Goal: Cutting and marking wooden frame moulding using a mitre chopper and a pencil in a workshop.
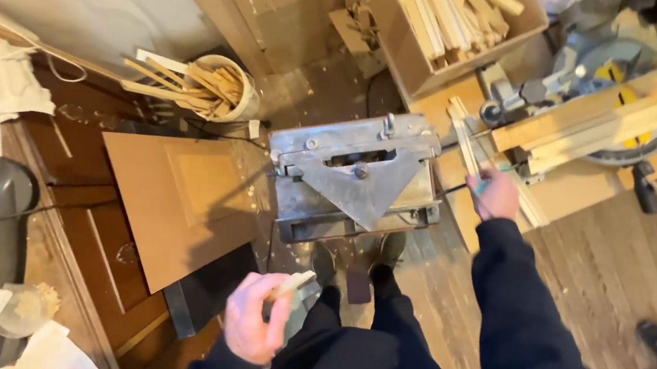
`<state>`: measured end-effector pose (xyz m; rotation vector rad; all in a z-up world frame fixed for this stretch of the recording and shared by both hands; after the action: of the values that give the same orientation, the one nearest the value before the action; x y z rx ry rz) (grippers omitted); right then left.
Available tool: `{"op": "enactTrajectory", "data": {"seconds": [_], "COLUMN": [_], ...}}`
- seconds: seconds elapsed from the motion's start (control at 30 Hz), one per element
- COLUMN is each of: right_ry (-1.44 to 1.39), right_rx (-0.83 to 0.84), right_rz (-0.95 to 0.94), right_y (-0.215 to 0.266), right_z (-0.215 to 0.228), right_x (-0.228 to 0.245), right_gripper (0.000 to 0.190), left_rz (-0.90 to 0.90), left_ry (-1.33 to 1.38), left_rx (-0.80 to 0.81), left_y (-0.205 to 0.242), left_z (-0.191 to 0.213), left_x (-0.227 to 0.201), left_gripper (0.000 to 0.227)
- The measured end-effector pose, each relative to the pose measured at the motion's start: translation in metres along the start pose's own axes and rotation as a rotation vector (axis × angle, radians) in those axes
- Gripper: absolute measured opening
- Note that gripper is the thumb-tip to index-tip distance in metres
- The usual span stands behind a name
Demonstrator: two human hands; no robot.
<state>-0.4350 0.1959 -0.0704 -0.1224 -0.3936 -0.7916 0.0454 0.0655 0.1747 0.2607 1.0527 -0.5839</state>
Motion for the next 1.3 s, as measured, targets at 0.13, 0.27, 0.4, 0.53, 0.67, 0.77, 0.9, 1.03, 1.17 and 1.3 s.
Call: {"op": "enactTrajectory", "data": {"seconds": [0.13,0.27,0.4,0.53,0.67,0.77,0.9,1.03,1.17,1.3], "right_ry": [-0.138,-0.531,-0.327,-0.939,-0.372,-0.495,-0.679,-1.278,-1.357,-1.279], "right_rx": [-0.099,-0.298,-0.410,0.135,-0.106,-0.137,-0.232,-0.079,0.129,0.055], "right_rz": [0.033,0.260,0.855,0.605,1.241,1.143,0.945,0.660,0.393,0.565], "right_y": [0.082,0.130,0.135,0.109,0.112,0.110,0.100,0.078,0.065,0.059], "right_z": [0.102,0.220,0.311,0.321,0.348,0.343,0.331,0.300,0.266,0.251], "right_x": [0.054,0.154,0.256,0.293,0.369,0.380,0.388,0.373,0.358,0.351], "right_gripper": [0.044,0.031,0.042,0.040,0.051,0.046,0.033,0.027,0.037,0.036], "left_rz": [0.264,0.377,0.450,0.419,0.381,0.337,0.162,0.062,-0.024,-0.086], "left_ry": [0.483,1.094,1.410,1.514,1.551,1.522,1.455,1.291,1.170,1.125], "left_rx": [-0.013,0.142,0.215,0.177,0.147,0.095,0.018,0.005,0.112,0.167], "left_y": [-0.010,-0.059,-0.091,-0.110,-0.117,-0.126,-0.140,-0.151,-0.155,-0.164], "left_z": [-0.014,-0.013,-0.033,-0.035,-0.018,-0.014,-0.012,-0.016,-0.021,-0.037], "left_x": [-0.052,-0.119,-0.160,-0.181,-0.189,-0.190,-0.190,-0.176,-0.160,-0.131], "left_gripper": [0.030,0.041,0.040,0.040,0.042,0.044,0.046,0.045,0.041,0.041]}}
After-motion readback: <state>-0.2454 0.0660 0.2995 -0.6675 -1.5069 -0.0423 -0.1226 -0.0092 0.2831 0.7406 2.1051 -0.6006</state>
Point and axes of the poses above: each hand's wrist, its own y-axis away from the middle knuckle, its own z-axis out of the back of the hand, x = y × z, the point moved 3 cm from there along -y, towards the middle knuckle, and after that the axes turned 6 degrees about z, right-handed, at the moved point
